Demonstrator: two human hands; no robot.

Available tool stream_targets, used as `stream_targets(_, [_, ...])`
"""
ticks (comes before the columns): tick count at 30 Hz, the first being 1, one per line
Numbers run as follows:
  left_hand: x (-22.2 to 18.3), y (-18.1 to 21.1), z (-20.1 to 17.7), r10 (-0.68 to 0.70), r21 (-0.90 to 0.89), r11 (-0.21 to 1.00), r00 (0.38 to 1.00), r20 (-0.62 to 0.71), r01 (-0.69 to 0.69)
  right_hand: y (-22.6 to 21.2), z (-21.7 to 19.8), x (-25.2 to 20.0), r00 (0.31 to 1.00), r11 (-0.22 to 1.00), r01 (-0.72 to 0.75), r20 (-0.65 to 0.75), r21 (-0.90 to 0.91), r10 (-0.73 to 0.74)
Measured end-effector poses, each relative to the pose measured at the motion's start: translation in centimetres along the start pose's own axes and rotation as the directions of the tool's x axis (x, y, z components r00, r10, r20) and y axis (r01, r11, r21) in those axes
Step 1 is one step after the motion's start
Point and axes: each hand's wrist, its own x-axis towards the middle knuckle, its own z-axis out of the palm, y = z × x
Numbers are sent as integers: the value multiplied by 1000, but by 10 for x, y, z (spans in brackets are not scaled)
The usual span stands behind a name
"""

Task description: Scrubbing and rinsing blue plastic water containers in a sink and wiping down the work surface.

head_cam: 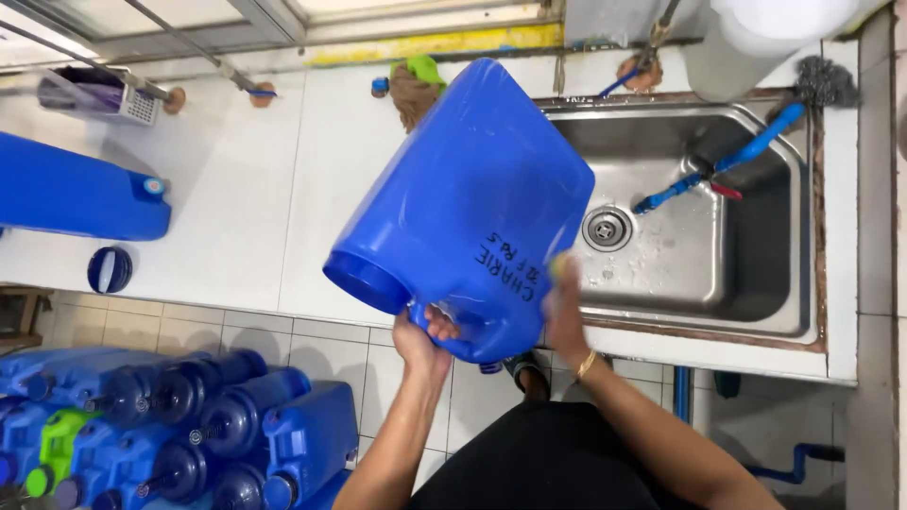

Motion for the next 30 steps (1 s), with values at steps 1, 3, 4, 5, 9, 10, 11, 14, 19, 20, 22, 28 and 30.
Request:
stream_targets(1, [-3, -1, 10, 6, -2, 1000, 1000, 2, -6, -16, -2, 42, 1000, 1000, 6, 2, 2, -6])
stream_targets(3, [-19, -12, 16, 33, -19, 999, 995, 94, -32, -42, -5, 108, 857, 808, -169, -320, 565, 403])
stream_targets(4, [-21, -14, 13, 50, -25, 999, 994, 101, -48, -47, 1, 102, 865, 807, -157, -315, 569, 390])
stream_targets(5, [-23, -16, 10, 76, -26, 997, 988, 136, -73, -53, 6, 96, 844, 705, -216, -234, 675, 483])
stream_targets(9, [-25, -23, 21, 196, 64, 975, 957, 216, -214, -70, 26, 49, 689, 170, -417, 189, 893, 700])
stream_targets(10, [-23, -19, 27, 206, 53, 974, 956, 210, -221, -72, 29, 42, 691, 173, -428, 198, 887, 695])
stream_targets(11, [-20, -16, 33, 260, 124, 948, 939, 227, -292, -73, 33, 36, 594, -58, -485, 377, 873, 711])
stream_targets(14, [-19, -9, 36, 349, 258, 873, 900, 260, -413, -45, 4, 48, 507, -158, -535, 465, 830, 726])
stream_targets(19, [-39, 1, 2, 395, 456, 694, 824, 405, -557, 25, -84, 152, 881, 466, -227, -24, 855, 473])
stream_targets(20, [-45, 0, -6, 403, 510, 618, 798, 448, -598, -1, -101, 158, 887, 766, -236, -191, 598, 421])
stream_targets(22, [-52, 3, -16, 401, 555, 544, 776, 486, -629, -61, -117, 158, 893, 940, -248, -320, 233, 315])
stream_targets(28, [-51, 28, -15, 406, 625, 169, 632, 661, -762, -159, -108, 103, 866, 887, 460, 205, 24, -455])
stream_targets(30, [-49, 33, -14, 380, 608, -30, 553, 741, -793, -181, -101, 89, 731, 760, 634, 429, -142, -530])
